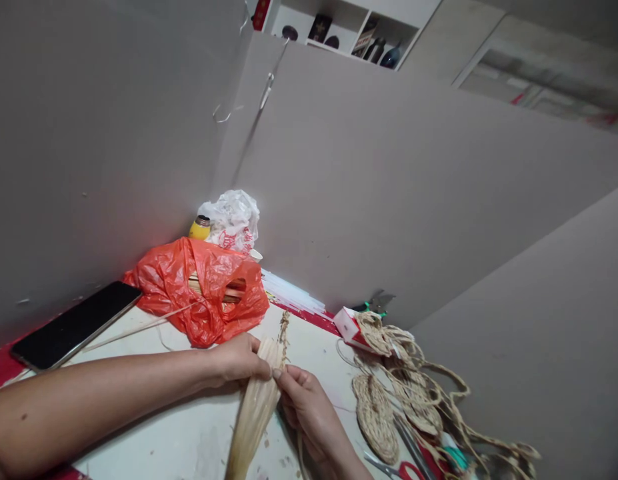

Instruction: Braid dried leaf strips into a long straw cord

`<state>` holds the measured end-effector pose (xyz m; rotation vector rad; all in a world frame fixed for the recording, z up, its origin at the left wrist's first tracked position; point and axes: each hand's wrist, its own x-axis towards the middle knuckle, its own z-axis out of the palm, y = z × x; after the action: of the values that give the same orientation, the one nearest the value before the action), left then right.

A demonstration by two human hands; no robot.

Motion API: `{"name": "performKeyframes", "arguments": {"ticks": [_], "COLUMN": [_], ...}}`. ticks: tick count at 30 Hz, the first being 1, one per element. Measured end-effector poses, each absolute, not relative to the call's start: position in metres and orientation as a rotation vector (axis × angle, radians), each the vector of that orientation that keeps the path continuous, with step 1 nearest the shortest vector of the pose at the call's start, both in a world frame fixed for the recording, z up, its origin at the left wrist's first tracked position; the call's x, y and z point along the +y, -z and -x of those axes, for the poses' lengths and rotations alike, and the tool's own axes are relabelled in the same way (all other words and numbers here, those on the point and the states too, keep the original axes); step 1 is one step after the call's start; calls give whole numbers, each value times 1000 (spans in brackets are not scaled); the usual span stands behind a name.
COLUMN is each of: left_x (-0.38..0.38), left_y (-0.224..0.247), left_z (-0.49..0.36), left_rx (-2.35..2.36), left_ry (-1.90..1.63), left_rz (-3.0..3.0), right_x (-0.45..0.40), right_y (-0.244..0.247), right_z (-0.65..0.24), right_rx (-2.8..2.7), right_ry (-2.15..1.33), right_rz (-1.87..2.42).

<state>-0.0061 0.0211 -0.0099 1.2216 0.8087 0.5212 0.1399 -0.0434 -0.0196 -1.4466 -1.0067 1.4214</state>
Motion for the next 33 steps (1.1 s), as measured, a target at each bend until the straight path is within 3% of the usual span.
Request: {"name": "performKeyframes", "arguments": {"ticks": [20,25,33], "left_x": [18,25,18], "left_y": [-6,-59,-169], "left_z": [9,29,106], "left_rx": [723,595,627], "left_ry": [-530,-614,-1177], "left_rz": [-1215,-1215,-1374], "right_x": [-44,-44,-39], "right_y": [14,17,24], "right_z": [-134,-136,-141], "right_rx": [-1027,-1045,-1150], "right_ry": [-1370,-1329,-1286], "right_rz": [1500,1546,1598]}}
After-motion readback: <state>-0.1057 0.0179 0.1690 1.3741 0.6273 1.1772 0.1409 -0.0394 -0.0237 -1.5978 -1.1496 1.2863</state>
